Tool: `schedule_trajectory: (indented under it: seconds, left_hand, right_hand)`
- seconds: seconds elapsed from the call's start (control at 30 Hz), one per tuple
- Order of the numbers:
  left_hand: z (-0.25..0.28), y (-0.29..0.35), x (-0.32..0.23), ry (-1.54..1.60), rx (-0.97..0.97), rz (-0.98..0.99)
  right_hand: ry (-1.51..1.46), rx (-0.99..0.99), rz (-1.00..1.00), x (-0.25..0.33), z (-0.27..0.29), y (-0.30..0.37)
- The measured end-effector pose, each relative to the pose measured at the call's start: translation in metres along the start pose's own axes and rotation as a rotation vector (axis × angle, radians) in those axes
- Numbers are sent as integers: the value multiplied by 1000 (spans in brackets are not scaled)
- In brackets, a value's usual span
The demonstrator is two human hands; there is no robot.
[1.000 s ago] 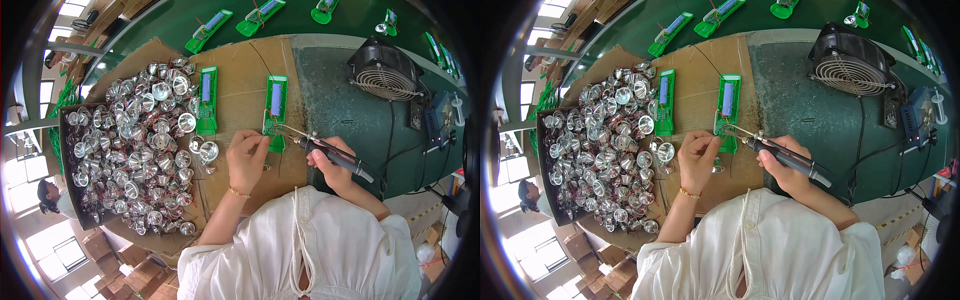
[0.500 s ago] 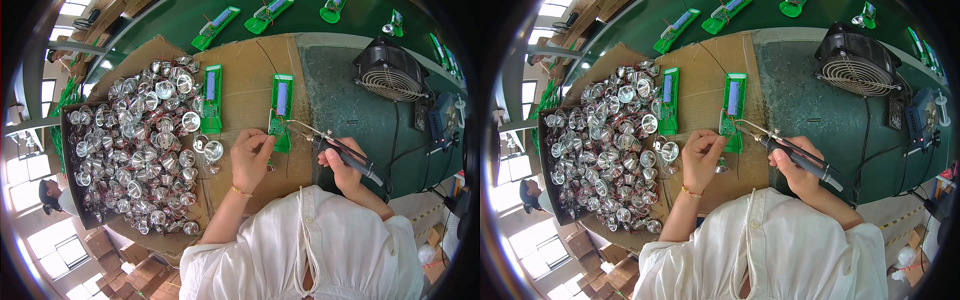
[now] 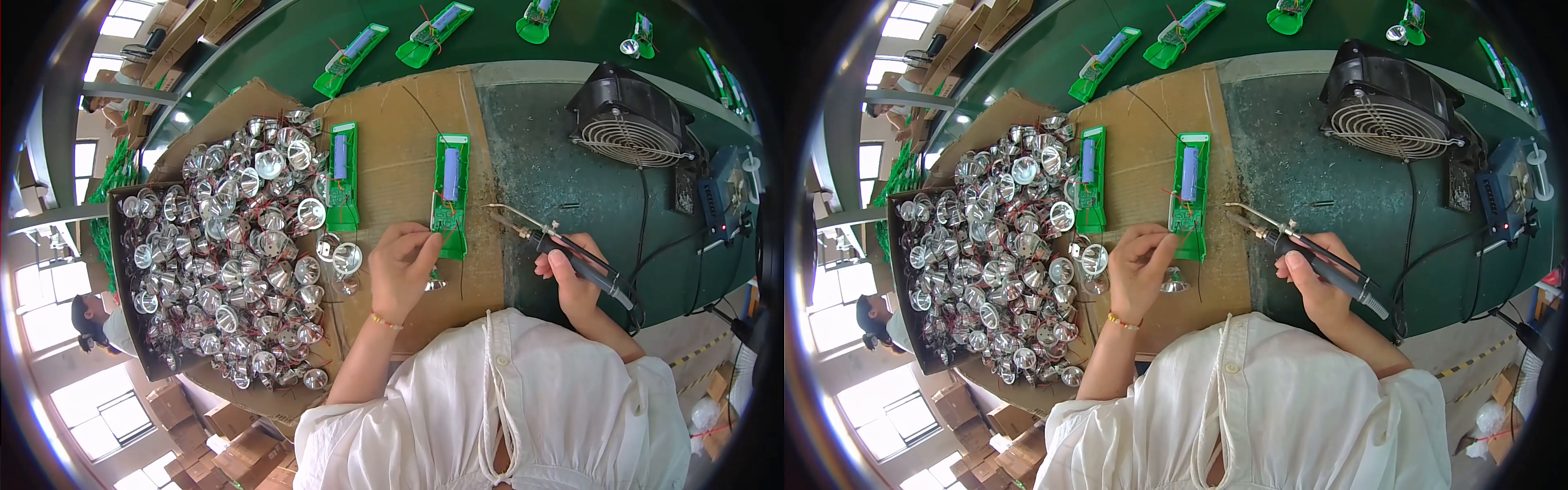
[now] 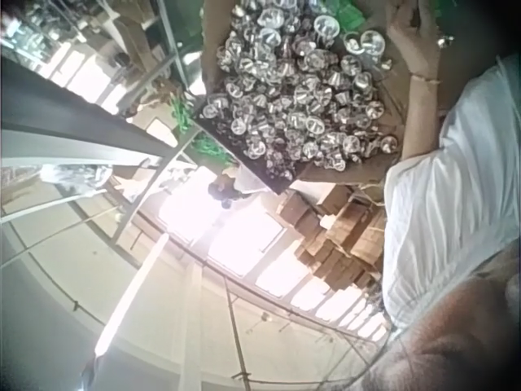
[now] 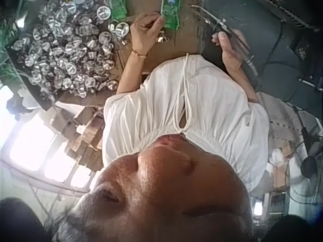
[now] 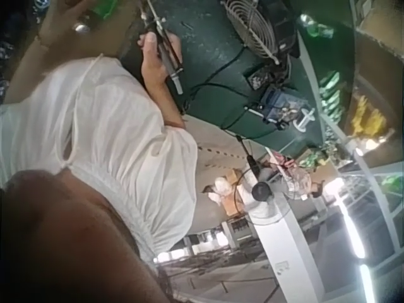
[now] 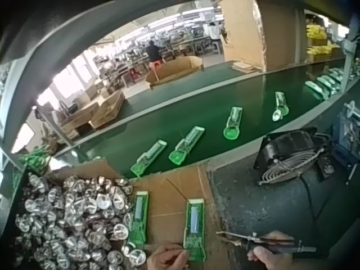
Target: Soldering components and wires onto small green circuit boards with attached batteries at a factory assembly station.
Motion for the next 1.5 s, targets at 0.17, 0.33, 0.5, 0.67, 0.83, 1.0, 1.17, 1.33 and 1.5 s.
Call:
schedule_trajectory:
  seconds: [0.17,0.33,0.5,0.67,0.83,1.0,1.17,1.33,1.5]
  left_hand:
    - [11,-1,15,97,43,242]
    - [-24,-51,-7,-248,162,26]
    - [-86,-188,-99,-542,158,-296]
    - [-126,-277,-156,-814,-200,-576]
    - [-213,-285,-175,-1055,-69,-773]
    - [-228,-279,-159,-1083,45,-714]
    - [-136,-178,-147,-851,45,-729]
    - [-26,-51,-93,-763,-98,-529]
    - [-2,18,-57,-774,-126,-409]
  right_hand:
    - [29,-73,14,1,27,2]
    - [-3,-79,-2,-13,36,-8]
    - [40,-31,-28,-18,39,-13]
    - [68,-24,-35,-15,39,-17]
    - [156,9,75,-11,39,-22]
    - [148,20,81,-8,38,-17]
    - [76,-23,-34,-20,42,-15]
    - [-61,-48,-87,-23,38,-14]
    - [28,-106,25,-8,38,-11]
Point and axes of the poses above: each hand's wrist, its own y-axis away from the middle knuckle, its own z-axis out of the back of the hand, x = y × z, the point moved 10 cm from there along -y, towards the middle knuckle, and after that the axes turned 1 degree about -y, right-handed, at the moved point
